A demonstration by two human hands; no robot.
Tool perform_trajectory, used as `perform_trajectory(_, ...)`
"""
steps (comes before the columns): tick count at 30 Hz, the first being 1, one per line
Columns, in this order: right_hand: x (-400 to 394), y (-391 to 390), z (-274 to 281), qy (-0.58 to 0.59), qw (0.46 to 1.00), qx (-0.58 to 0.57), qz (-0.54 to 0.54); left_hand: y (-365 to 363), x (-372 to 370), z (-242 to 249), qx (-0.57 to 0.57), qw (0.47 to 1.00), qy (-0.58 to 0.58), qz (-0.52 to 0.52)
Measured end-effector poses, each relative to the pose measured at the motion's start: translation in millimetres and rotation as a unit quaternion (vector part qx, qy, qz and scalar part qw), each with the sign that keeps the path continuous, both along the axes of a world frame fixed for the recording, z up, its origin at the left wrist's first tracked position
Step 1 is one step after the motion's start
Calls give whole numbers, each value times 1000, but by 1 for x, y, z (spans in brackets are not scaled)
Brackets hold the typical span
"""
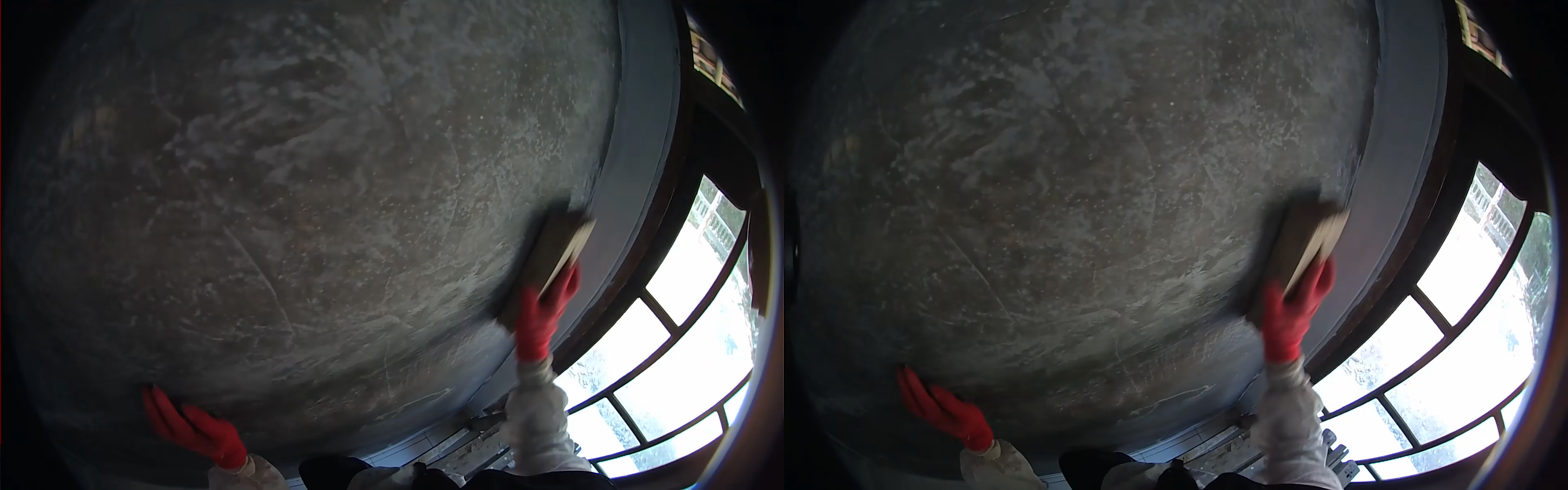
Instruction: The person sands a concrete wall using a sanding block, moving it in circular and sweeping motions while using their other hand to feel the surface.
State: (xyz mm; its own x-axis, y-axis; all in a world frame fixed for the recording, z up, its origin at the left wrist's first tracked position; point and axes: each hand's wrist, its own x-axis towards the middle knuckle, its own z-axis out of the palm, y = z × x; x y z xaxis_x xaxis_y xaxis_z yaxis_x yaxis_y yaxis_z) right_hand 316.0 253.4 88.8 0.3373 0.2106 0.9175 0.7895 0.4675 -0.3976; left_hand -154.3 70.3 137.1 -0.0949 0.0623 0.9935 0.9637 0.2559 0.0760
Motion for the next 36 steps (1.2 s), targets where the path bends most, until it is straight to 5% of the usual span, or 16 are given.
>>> perform_trajectory(3, -24, -32, -155, 3, 992, -122, 17, 1, 3, 1, 7, 1000, -16, -22)
perform_trajectory(5, -18, -38, -178, 2, 988, -144, 56, 2, 5, 3, 7, 999, -13, -32)
perform_trajectory(7, -17, -33, -152, 13, 992, -116, 50, -2, 3, 3, 6, 999, -3, -35)
perform_trajectory(13, -8, -7, 117, -38, 998, 44, 39, 1, -3, -1, -6, 999, 8, -38)
perform_trajectory(17, -27, -6, 155, -26, 996, 81, 33, 2, -2, -1, 2, 999, -1, -34)
perform_trajectory(20, -39, -18, 60, -40, 999, 15, -1, 3, -3, 0, 5, 999, -2, -38)
perform_trajectory(24, -78, -60, -147, -63, 993, -91, 41, 5, -1, 1, 22, 996, 0, -81)
perform_trajectory(26, -77, -74, -183, -73, 987, -113, 89, 1, 1, 0, 10, 996, -2, -84)
perform_trajectory(29, -77, -57, -109, -74, 993, -57, 73, 0, -5, -2, 0, 997, 0, -82)
perform_trajectory(31, -82, -49, 43, -96, 995, 4, 11, 0, -6, -3, -3, 997, -2, -81)
perform_trajectory(33, -82, -42, 119, -83, 995, 44, 38, 2, -5, -3, 7, 997, 4, -74)
perform_trajectory(36, -88, -40, 137, -71, 995, 62, 21, 1, -3, -2, 7, 995, -9, -96)
